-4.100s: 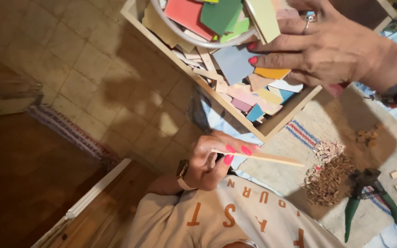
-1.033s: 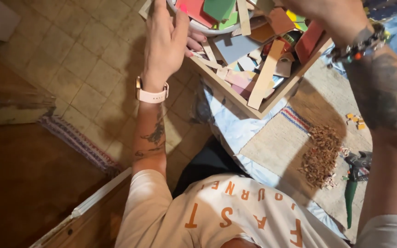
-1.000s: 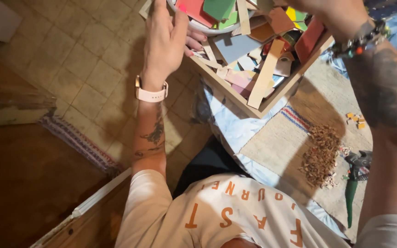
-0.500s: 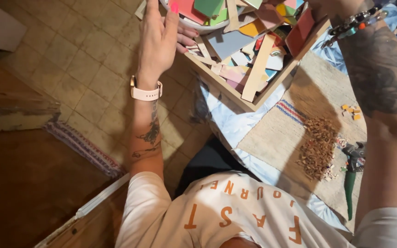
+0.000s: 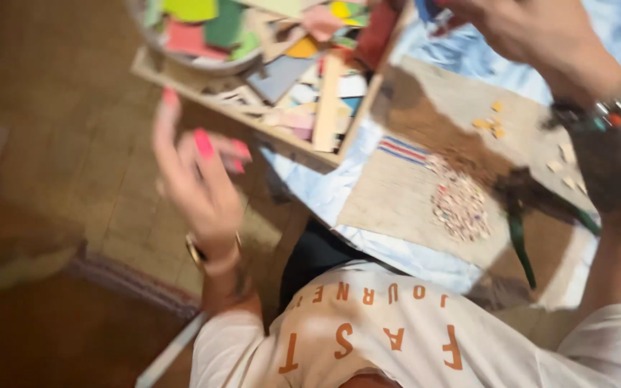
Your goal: Cutting small mosaic tiles into fragments using tile nippers and sorting through tile pieces for a craft project.
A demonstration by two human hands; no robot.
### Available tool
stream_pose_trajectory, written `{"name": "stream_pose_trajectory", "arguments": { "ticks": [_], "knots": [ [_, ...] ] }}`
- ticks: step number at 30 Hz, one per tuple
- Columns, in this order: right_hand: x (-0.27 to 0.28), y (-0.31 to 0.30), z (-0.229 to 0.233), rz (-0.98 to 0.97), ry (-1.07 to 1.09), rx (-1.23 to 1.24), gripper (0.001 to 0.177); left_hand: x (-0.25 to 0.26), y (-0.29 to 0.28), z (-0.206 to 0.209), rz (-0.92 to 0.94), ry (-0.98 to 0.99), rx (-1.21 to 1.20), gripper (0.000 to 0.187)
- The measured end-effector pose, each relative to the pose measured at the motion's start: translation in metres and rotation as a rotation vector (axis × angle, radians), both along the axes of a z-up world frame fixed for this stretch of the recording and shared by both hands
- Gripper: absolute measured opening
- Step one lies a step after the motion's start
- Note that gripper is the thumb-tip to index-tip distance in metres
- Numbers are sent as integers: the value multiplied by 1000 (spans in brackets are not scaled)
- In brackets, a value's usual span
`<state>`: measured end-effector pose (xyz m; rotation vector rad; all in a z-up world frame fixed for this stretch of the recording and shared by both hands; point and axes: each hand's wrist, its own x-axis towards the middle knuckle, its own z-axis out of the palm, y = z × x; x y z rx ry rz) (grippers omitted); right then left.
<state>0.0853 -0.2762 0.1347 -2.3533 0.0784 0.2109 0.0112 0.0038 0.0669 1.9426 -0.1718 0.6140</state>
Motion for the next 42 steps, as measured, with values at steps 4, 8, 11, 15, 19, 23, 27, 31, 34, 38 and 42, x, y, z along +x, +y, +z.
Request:
{"name": "stream_pose_trajectory", "arguments": {
  "ticks": [4,8,11,15,19,23,27,31,34,38,42],
  "knots": [
    [-74,-49,-10,46,-180,191,8,-35,-26,-35,-243,3,344,23],
    [-133,-97,-51,-248,-60,203,12,-32,-74,-31,-723,12,158,29],
    [-152,-109,-72,-528,76,251,13,-33,-97,-43,-904,140,153,30],
    [-156,-128,-92,-556,101,283,16,-36,-121,-43,-954,110,203,27],
    [-152,-143,-104,-496,59,306,16,-39,-132,-40,-938,101,287,26],
    [-145,-141,-96,-541,122,357,16,-40,-135,-45,-987,180,278,29],
    [-143,-143,-99,-572,142,383,16,-39,-138,-47,-971,214,291,29],
    [-143,-147,-106,-591,141,426,15,-37,-140,-48,-980,221,260,29],
    [-142,-147,-106,-619,167,425,15,-35,-143,-47,-990,201,259,27],
    [-148,-135,-89,-552,144,476,22,-39,-153,-50,-984,216,272,28],
    [-167,-109,-75,-321,69,391,20,-43,-175,-34,-1041,372,-15,40]
  ]
}}
